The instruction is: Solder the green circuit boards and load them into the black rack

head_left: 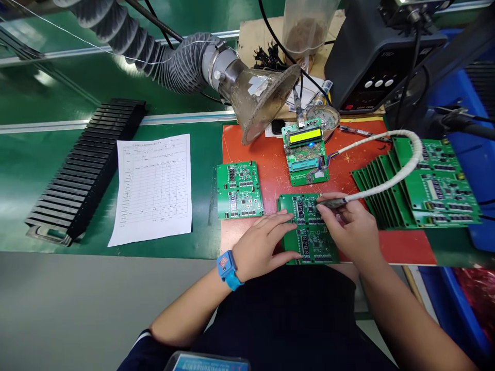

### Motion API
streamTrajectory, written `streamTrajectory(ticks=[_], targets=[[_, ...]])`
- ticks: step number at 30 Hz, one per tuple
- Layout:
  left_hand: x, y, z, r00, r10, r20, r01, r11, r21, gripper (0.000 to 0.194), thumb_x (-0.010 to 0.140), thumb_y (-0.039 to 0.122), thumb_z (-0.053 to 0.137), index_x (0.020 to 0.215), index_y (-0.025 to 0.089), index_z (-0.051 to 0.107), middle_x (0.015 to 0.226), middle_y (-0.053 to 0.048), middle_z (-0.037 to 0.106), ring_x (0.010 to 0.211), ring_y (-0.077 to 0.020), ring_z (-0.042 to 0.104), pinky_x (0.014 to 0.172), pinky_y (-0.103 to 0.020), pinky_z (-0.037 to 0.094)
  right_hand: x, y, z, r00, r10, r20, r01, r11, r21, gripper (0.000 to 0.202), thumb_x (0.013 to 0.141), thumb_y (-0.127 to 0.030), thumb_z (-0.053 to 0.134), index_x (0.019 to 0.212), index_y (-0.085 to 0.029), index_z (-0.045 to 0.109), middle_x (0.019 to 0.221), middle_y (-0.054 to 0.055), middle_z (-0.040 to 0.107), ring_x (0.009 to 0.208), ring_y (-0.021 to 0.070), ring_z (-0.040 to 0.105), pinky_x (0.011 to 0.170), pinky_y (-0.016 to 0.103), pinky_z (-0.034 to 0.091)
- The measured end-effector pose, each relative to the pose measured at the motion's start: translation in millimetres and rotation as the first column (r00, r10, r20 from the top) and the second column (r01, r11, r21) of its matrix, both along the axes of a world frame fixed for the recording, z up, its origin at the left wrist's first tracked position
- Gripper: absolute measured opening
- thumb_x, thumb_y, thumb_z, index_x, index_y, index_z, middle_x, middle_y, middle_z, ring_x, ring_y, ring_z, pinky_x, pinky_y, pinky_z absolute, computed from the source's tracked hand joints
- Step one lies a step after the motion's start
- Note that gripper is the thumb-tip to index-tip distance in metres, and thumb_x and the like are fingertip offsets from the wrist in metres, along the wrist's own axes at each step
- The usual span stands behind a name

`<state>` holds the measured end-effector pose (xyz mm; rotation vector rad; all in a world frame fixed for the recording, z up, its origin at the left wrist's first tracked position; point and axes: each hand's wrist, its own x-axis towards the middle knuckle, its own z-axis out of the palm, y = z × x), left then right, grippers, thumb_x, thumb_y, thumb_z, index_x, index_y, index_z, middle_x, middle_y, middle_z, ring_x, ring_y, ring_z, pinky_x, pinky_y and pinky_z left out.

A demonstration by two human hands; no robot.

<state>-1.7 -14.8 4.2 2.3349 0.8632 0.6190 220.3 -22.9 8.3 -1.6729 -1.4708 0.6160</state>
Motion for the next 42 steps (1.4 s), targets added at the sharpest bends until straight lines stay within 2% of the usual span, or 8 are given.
streamTrajectory(ticks=[4, 13, 16, 20, 26, 35, 38, 42], targets=[[-0.9, 0.6, 3.9, 1.0, -0.007, 0.006, 0.007, 0.999, -0.043, 0.012, 0.098, 0.028, 0.048, 0.103, 0.018, 0.053, 0.136, -0.013, 0.056, 0.133, -0.0235, 0.047, 0.107, -0.045, 0.045, -1.3, 0.0, 0.2, 1.0, -0.007, 0.001, 0.007, 1.0, -0.003, 0.025, 0.087, -0.039, 0.062, 0.103, -0.02, 0.062, 0.094, 0.006, 0.07, 0.07, 0.0165, 0.065, 0.072, 0.032, 0.055], [-3.7, 2.8, 9.2, 0.997, -0.06, -0.039, 0.058, 0.997, -0.05, 0.021, 0.099, 0.015, 0.037, 0.105, 0.016, 0.056, 0.141, -0.013, 0.05, 0.137, -0.022, 0.042, 0.11, -0.043, 0.043, -1.2, 0.2, 1.2, 0.999, -0.015, 0.028, 0.016, 1.0, -0.012, 0.022, 0.087, -0.038, 0.062, 0.101, -0.021, 0.063, 0.089, 0.004, 0.069, 0.065, 0.015, 0.062, 0.067, 0.03, 0.053], [-3.8, 1.6, 10.8, 0.996, -0.077, -0.044, 0.074, 0.995, -0.066, 0.018, 0.098, 0.03, 0.049, 0.102, 0.017, 0.061, 0.143, -0.014, 0.048, 0.138, -0.0248, 0.041, 0.11, -0.044, 0.042, -0.5, -0.4, 1.1, 0.999, -0.008, 0.039, 0.009, 1.0, -0.003, 0.022, 0.088, -0.037, 0.062, 0.102, -0.021, 0.062, 0.091, 0.004, 0.069, 0.066, 0.015, 0.063, 0.066, 0.029, 0.052], [-0.9, -5.6, 8.6, 0.997, -0.061, -0.042, 0.06, 0.997, -0.039, 0.04, 0.079, 0.056, 0.069, 0.097, 0.021, 0.069, 0.149, -0.017, 0.039, 0.141, -0.0342, 0.034, 0.11, -0.053, 0.037, -0.4, -0.5, 1.5, 0.999, -0.001, 0.052, 0.001, 1.0, 0.011, 0.02, 0.088, -0.035, 0.062, 0.102, -0.021, 0.062, 0.09, 0.003, 0.069, 0.065, 0.0141, 0.063, 0.066, 0.028, 0.052], [4.5, -16.8, 4.7, 1.0, -0.008, -0.006, 0.008, 0.998, -0.057, 0.018, 0.085, 0.039, 0.069, 0.088, 0.022, 0.074, 0.153, -0.015, 0.033, 0.145, -0.0337, 0.025, 0.111, -0.055, 0.034, -0.5, -0.3, -1.8, 0.998, 0.005, 0.065, -0.006, 1.0, 0.023, 0.02, 0.088, -0.034, 0.062, 0.103, -0.021, 0.062, 0.09, 0.003, 0.069, 0.064, 0.0139, 0.062, 0.067, 0.029, 0.052], [3.6, -15.5, 7.5, 1.0, -0.022, -0.007, 0.022, 0.997, -0.073, 0.012, 0.084, 0.033, 0.071, 0.09, 0.024, 0.075, 0.153, -0.014, 0.034, 0.145, -0.0329, 0.024, 0.111, -0.056, 0.034, -0.8, 0.5, -4.6, 0.998, 0.031, 0.063, -0.035, 0.998, 0.053, 0.019, 0.09, -0.033, 0.06, 0.105, -0.021, 0.06, 0.094, 0.004, 0.069, 0.072, 0.0159, 0.064, 0.073, 0.031, 0.054], [3.7, -15.0, 5.8, 1.0, -0.015, -0.025, 0.013, 0.998, -0.067, 0.016, 0.083, 0.037, 0.072, 0.091, 0.024, 0.073, 0.154, -0.013, 0.033, 0.145, -0.0314, 0.024, 0.111, -0.054, 0.034, -0.2, 0.2, -4.9, 0.997, 0.031, 0.067, -0.034, 0.998, 0.043, 0.02, 0.09, -0.034, 0.06, 0.105, -0.021, 0.06, 0.095, 0.005, 0.069, 0.072, 0.0164, 0.064, 0.073, 0.031, 0.054], [1.4, -13.6, 6.2, 0.997, -0.024, -0.067, 0.018, 0.996, -0.082, 0.041, 0.075, 0.05, 0.076, 0.1, 0.02, 0.064, 0.153, -0.013, 0.035, 0.145, -0.0312, 0.026, 0.111, -0.053, 0.035, -0.2, -0.5, -4.0, 0.996, 0.03, 0.085, -0.033, 0.999, 0.041, 0.021, 0.09, -0.035, 0.059, 0.105, -0.021, 0.061, 0.095, 0.006, 0.069, 0.071, 0.0164, 0.064, 0.072, 0.031, 0.055]])
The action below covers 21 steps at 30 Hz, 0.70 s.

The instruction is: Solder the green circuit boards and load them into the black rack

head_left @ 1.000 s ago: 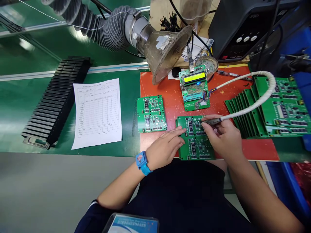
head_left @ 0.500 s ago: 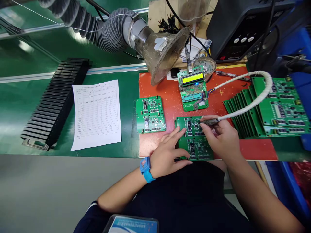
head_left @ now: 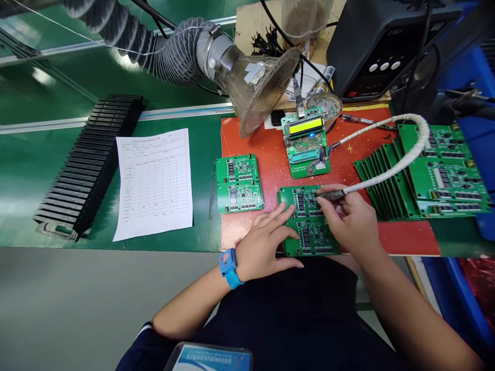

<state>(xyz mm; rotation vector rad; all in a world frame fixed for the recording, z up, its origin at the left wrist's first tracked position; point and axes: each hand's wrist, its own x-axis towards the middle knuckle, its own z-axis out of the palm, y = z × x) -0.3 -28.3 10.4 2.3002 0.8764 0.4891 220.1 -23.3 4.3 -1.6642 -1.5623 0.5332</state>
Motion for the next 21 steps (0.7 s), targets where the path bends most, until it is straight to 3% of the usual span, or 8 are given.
streamTrajectory(ticks=[3, 6, 9, 11, 14, 21], targets=[[-1.4, 1.2, 2.4, 1.0, -0.004, 0.003, 0.004, 1.0, -0.009, 0.045, 0.074, 0.052, 0.077, 0.1, 0.02, 0.06, 0.153, -0.013, 0.035, 0.144, -0.0322, 0.029, 0.11, -0.053, 0.036, -1.0, 0.1, 1.4, 1.0, 0.004, -0.001, -0.004, 1.0, 0.009, 0.021, 0.09, -0.035, 0.058, 0.104, -0.02, 0.061, 0.093, 0.006, 0.069, 0.07, 0.0164, 0.063, 0.071, 0.031, 0.054], [1.7, 3.6, 2.2, 0.995, 0.081, 0.062, -0.082, 0.997, 0.012, 0.03, 0.088, 0.039, 0.066, 0.109, 0.019, 0.057, 0.143, -0.011, 0.05, 0.138, -0.0271, 0.041, 0.106, -0.048, 0.042, -2.2, 0.5, 2.8, 1.0, 0.0, -0.007, 0.0, 1.0, 0.018, 0.02, 0.09, -0.034, 0.059, 0.103, -0.019, 0.061, 0.091, 0.006, 0.068, 0.068, 0.016, 0.062, 0.07, 0.031, 0.054], [10.3, 8.6, -2.9, 0.976, 0.185, 0.113, -0.2, 0.97, 0.138, 0.029, 0.095, 0.029, 0.057, 0.122, 0.019, 0.054, 0.122, -0.007, 0.067, 0.122, -0.0226, 0.057, 0.097, -0.042, 0.049, -2.9, 0.8, 3.7, 1.0, -0.001, -0.022, 0.002, 1.0, 0.027, 0.018, 0.089, -0.032, 0.059, 0.101, -0.019, 0.061, 0.09, 0.006, 0.068, 0.067, 0.0155, 0.062, 0.069, 0.03, 0.054], [17.1, 12.4, -7.6, 0.966, 0.215, 0.147, -0.247, 0.934, 0.257, 0.027, 0.093, 0.03, 0.06, 0.117, 0.018, 0.06, 0.111, -0.006, 0.07, 0.108, -0.0221, 0.063, 0.089, -0.039, 0.052, -3.0, 1.1, 3.6, 1.0, 0.005, -0.024, -0.004, 1.0, 0.031, 0.017, 0.089, -0.031, 0.06, 0.1, -0.019, 0.061, 0.09, 0.005, 0.068, 0.069, 0.0155, 0.062, 0.07, 0.03, 0.054], [23.5, 17.2, -12.2, 0.953, 0.24, 0.186, -0.292, 0.895, 0.337, 0.019, 0.092, 0.03, 0.062, 0.103, 0.017, 0.067, 0.101, -0.006, 0.071, 0.093, -0.0195, 0.064, 0.079, -0.034, 0.054, -2.9, 1.3, 3.0, 1.0, 0.012, -0.014, -0.011, 0.999, 0.049, 0.017, 0.089, -0.03, 0.06, 0.101, -0.019, 0.061, 0.092, 0.005, 0.069, 0.07, 0.0152, 0.063, 0.07, 0.029, 0.054], [21.4, 21.6, -8.4, 0.965, 0.209, 0.161, -0.254, 0.901, 0.351, 0.015, 0.094, 0.023, 0.057, 0.103, 0.017, 0.068, 0.098, -0.005, 0.069, 0.088, -0.0176, 0.061, 0.075, -0.032, 0.052, -2.4, 1.0, 2.0, 1.0, 0.015, 0.002, -0.015, 0.998, 0.058, 0.016, 0.089, -0.03, 0.06, 0.1, -0.019, 0.062, 0.09, 0.006, 0.069, 0.071, 0.0156, 0.063, 0.069, 0.029, 0.054]])
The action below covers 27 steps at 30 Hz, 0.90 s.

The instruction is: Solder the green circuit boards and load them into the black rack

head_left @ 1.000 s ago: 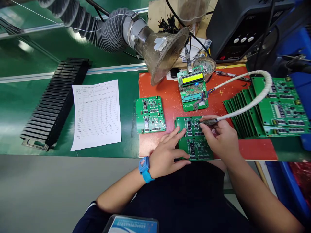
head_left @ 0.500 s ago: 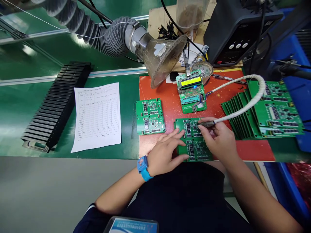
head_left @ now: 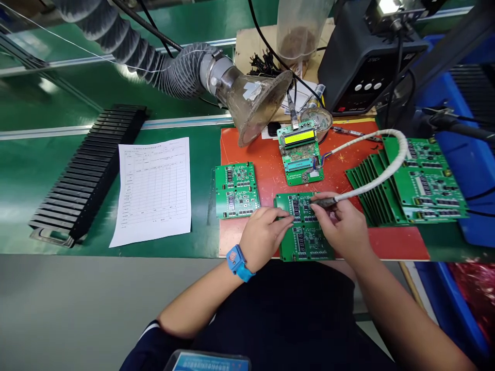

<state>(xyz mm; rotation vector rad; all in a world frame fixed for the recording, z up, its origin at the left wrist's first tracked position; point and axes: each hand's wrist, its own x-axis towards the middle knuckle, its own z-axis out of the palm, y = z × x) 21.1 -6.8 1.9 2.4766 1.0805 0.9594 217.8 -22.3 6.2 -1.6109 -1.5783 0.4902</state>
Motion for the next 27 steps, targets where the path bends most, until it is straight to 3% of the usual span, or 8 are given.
streamTrajectory(ticks=[6, 10, 16, 20, 27], targets=[[1.6, -1.4, 1.8, 0.999, -0.006, -0.034, 0.004, 0.999, -0.038, 0.015, 0.095, 0.022, 0.056, 0.102, 0.016, 0.068, 0.098, -0.005, 0.07, 0.089, -0.0183, 0.061, 0.076, -0.033, 0.051, 2.0, 0.5, 4.7, 0.99, -0.025, -0.142, 0.016, 0.998, -0.059, 0.018, 0.086, -0.03, 0.064, 0.101, -0.02, 0.064, 0.092, 0.005, 0.07, 0.07, 0.0152, 0.065, 0.068, 0.029, 0.056], [2.8, -5.5, 3.1, 0.997, 0.034, -0.069, -0.038, 0.997, -0.06, 0.017, 0.095, 0.023, 0.055, 0.105, 0.016, 0.067, 0.101, -0.006, 0.069, 0.092, -0.0198, 0.062, 0.076, -0.035, 0.05, 6.0, -22.9, 15.6, 0.947, -0.062, -0.315, 0.041, 0.997, -0.073, 0.026, 0.086, -0.028, 0.066, 0.11, -0.022, 0.061, 0.098, 0.005, 0.071, 0.077, 0.0157, 0.068, 0.072, 0.029, 0.06], [5.4, -8.8, 6.0, 0.995, 0.03, -0.095, -0.037, 0.996, -0.079, 0.024, 0.095, 0.027, 0.055, 0.115, 0.015, 0.063, 0.114, -0.01, 0.066, 0.105, -0.0233, 0.058, 0.086, -0.039, 0.05, 9.9, -63.0, 18.7, 0.995, 0.048, -0.086, -0.056, 0.994, -0.098, 0.02, 0.089, -0.027, 0.062, 0.108, -0.022, 0.06, 0.098, 0.006, 0.069, 0.086, 0.0182, 0.067, 0.069, 0.028, 0.059], [7.1, -8.0, 5.7, 0.994, 0.019, -0.109, -0.025, 0.998, -0.055, 0.026, 0.095, 0.029, 0.056, 0.116, 0.015, 0.062, 0.117, -0.01, 0.065, 0.107, -0.0247, 0.057, 0.088, -0.041, 0.049, 8.1, -63.1, 14.9, 0.998, 0.042, 0.036, -0.04, 0.997, -0.063, 0.017, 0.09, -0.027, 0.06, 0.106, -0.02, 0.06, 0.094, 0.006, 0.068, 0.081, 0.0181, 0.067, 0.071, 0.03, 0.058], [-0.1, -7.6, 8.7, 0.989, -0.03, -0.144, 0.021, 0.997, -0.068, 0.029, 0.096, 0.033, 0.053, 0.118, 0.017, 0.062, 0.122, -0.01, 0.063, 0.112, -0.0258, 0.054, 0.092, -0.043, 0.048, 7.1, -63.6, 13.0, 0.996, 0.044, 0.071, -0.04, 0.998, -0.053, 0.015, 0.091, -0.026, 0.061, 0.105, -0.021, 0.06, 0.093, 0.005, 0.067, 0.078, 0.0164, 0.066, 0.06, 0.024, 0.055]])
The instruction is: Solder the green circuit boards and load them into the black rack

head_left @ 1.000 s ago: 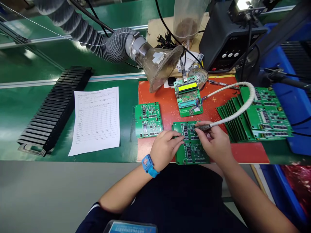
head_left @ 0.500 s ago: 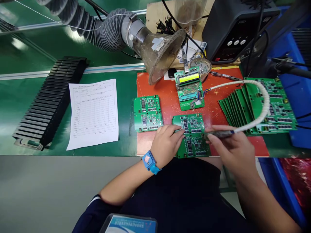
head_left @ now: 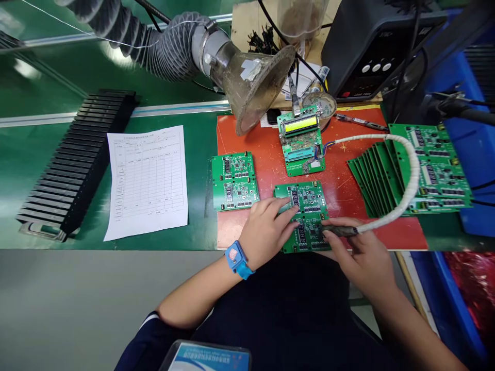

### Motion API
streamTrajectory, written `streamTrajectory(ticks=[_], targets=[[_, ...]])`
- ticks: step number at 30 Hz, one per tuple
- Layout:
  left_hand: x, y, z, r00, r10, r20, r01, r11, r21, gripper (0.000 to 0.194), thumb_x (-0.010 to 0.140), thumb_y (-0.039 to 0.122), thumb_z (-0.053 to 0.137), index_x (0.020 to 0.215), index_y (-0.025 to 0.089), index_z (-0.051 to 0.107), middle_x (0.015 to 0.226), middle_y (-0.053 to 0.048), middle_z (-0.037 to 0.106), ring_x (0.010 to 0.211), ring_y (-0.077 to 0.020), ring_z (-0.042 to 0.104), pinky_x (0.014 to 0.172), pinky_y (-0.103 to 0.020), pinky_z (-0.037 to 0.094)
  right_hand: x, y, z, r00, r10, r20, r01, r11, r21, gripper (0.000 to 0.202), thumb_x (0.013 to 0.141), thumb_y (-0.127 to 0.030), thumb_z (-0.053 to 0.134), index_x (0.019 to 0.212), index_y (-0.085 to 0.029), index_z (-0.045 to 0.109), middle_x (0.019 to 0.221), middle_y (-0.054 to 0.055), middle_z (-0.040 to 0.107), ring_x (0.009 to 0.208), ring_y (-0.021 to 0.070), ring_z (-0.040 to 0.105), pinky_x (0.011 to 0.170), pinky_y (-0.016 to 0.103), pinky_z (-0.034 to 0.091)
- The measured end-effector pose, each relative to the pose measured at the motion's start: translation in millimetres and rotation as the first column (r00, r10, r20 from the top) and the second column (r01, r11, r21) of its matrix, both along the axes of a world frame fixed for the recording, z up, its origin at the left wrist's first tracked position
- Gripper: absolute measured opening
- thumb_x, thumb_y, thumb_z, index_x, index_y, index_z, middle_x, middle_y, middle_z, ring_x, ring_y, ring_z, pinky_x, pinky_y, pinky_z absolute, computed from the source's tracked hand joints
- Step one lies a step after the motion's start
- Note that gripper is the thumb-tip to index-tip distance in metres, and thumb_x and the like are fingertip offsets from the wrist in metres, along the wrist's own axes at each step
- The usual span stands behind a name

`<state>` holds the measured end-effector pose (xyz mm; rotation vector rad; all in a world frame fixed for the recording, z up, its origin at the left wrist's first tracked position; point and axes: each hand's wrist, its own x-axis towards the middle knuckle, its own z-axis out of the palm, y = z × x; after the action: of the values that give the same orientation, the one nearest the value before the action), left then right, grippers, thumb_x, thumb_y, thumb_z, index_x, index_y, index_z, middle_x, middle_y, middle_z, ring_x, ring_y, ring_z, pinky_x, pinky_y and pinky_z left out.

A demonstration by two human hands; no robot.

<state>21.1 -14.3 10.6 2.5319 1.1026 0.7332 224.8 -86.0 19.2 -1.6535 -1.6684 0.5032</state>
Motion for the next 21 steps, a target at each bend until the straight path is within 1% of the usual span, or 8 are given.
streamTrajectory(ticks=[2, 3, 5, 7, 11, 13, 17, 21], targets=[[-5.4, -0.4, 3.9, 0.998, -0.063, -0.027, 0.061, 0.997, -0.048, 0.032, 0.095, 0.04, 0.054, 0.117, 0.02, 0.065, 0.13, -0.012, 0.058, 0.118, -0.0278, 0.051, 0.096, -0.046, 0.046, 0.2, -1.0, -1.5, 1.0, -0.006, -0.008, 0.006, 1.0, -0.006, 0.016, 0.091, -0.026, 0.06, 0.106, -0.021, 0.06, 0.094, 0.005, 0.067, 0.08, 0.0172, 0.066, 0.062, 0.026, 0.056], [-8.2, -0.7, 5.9, 0.994, -0.098, -0.041, 0.094, 0.992, -0.082, 0.036, 0.092, 0.046, 0.056, 0.116, 0.021, 0.065, 0.135, -0.013, 0.055, 0.122, -0.0293, 0.049, 0.098, -0.048, 0.045, 0.3, -1.0, -2.2, 1.0, -0.005, -0.003, 0.005, 1.0, -0.004, 0.015, 0.091, -0.026, 0.06, 0.106, -0.021, 0.06, 0.094, 0.005, 0.067, 0.08, 0.0179, 0.066, 0.064, 0.027, 0.057], [-13.0, -1.4, 9.3, 0.985, -0.159, -0.061, 0.149, 0.978, -0.143, 0.051, 0.083, 0.06, 0.063, 0.119, 0.023, 0.065, 0.143, -0.015, 0.046, 0.129, -0.0325, 0.043, 0.103, -0.051, 0.041, 0.4, -0.1, -2.7, 1.0, 0.003, 0.017, -0.003, 1.0, 0.002, 0.015, 0.091, -0.026, 0.06, 0.105, -0.021, 0.06, 0.094, 0.005, 0.067, 0.081, 0.0186, 0.066, 0.068, 0.03, 0.058], [-15.7, -2.1, 11.2, 0.98, -0.185, -0.075, 0.17, 0.97, -0.173, 0.064, 0.075, 0.066, 0.067, 0.122, 0.024, 0.064, 0.147, -0.016, 0.042, 0.133, -0.0338, 0.041, 0.104, -0.052, 0.04, 0.3, 1.3, -2.2, 0.999, 0.022, 0.032, -0.022, 1.0, 0.013, 0.014, 0.091, -0.026, 0.06, 0.104, -0.021, 0.061, 0.093, 0.005, 0.067, 0.08, 0.0184, 0.066, 0.071, 0.031, 0.058], [-14.6, -3.3, 11.6, 0.986, -0.141, -0.084, 0.124, 0.976, -0.179, 0.062, 0.071, 0.06, 0.075, 0.121, 0.026, 0.065, 0.146, -0.014, 0.045, 0.132, -0.0331, 0.043, 0.103, -0.051, 0.041, -0.6, 2.7, -1.4, 0.997, 0.053, 0.053, -0.053, 0.999, 0.009, 0.014, 0.091, -0.026, 0.059, 0.104, -0.022, 0.061, 0.095, 0.005, 0.068, 0.081, 0.0181, 0.066, 0.071, 0.03, 0.059], [-12.9, -4.0, 11.2, 0.99, -0.117, -0.08, 0.101, 0.978, -0.181, 0.061, 0.069, 0.059, 0.077, 0.119, 0.026, 0.066, 0.145, -0.013, 0.046, 0.13, -0.0333, 0.045, 0.101, -0.051, 0.042, -1.2, 2.8, -2.9, 0.997, 0.038, 0.064, -0.04, 0.999, 0.027, 0.013, 0.091, -0.026, 0.06, 0.103, -0.022, 0.061, 0.094, 0.004, 0.068, 0.08, 0.0181, 0.067, 0.068, 0.029, 0.058], [-11.5, -5.8, 10.3, 0.994, -0.093, -0.063, 0.08, 0.98, -0.182, 0.06, 0.067, 0.061, 0.077, 0.116, 0.028, 0.067, 0.144, -0.01, 0.048, 0.128, -0.0326, 0.047, 0.101, -0.05, 0.042, -2.1, 3.8, -6.8, 0.998, -0.001, 0.067, -0.006, 0.996, 0.091, 0.01, 0.088, -0.023, 0.062, 0.098, -0.022, 0.061, 0.089, 0.003, 0.068, 0.073, 0.0163, 0.066, 0.065, 0.027, 0.058], [-11.9, -6.4, 9.2, 0.994, -0.087, -0.072, 0.072, 0.977, -0.199, 0.059, 0.069, 0.061, 0.077, 0.117, 0.029, 0.067, 0.145, -0.009, 0.047, 0.13, -0.0322, 0.045, 0.1, -0.049, 0.041, -1.4, 5.1, -4.9, 0.997, 0.038, 0.064, -0.043, 0.997, 0.067, 0.01, 0.089, -0.023, 0.061, 0.099, -0.022, 0.06, 0.09, 0.004, 0.068, 0.077, 0.0176, 0.067, 0.068, 0.029, 0.059]])
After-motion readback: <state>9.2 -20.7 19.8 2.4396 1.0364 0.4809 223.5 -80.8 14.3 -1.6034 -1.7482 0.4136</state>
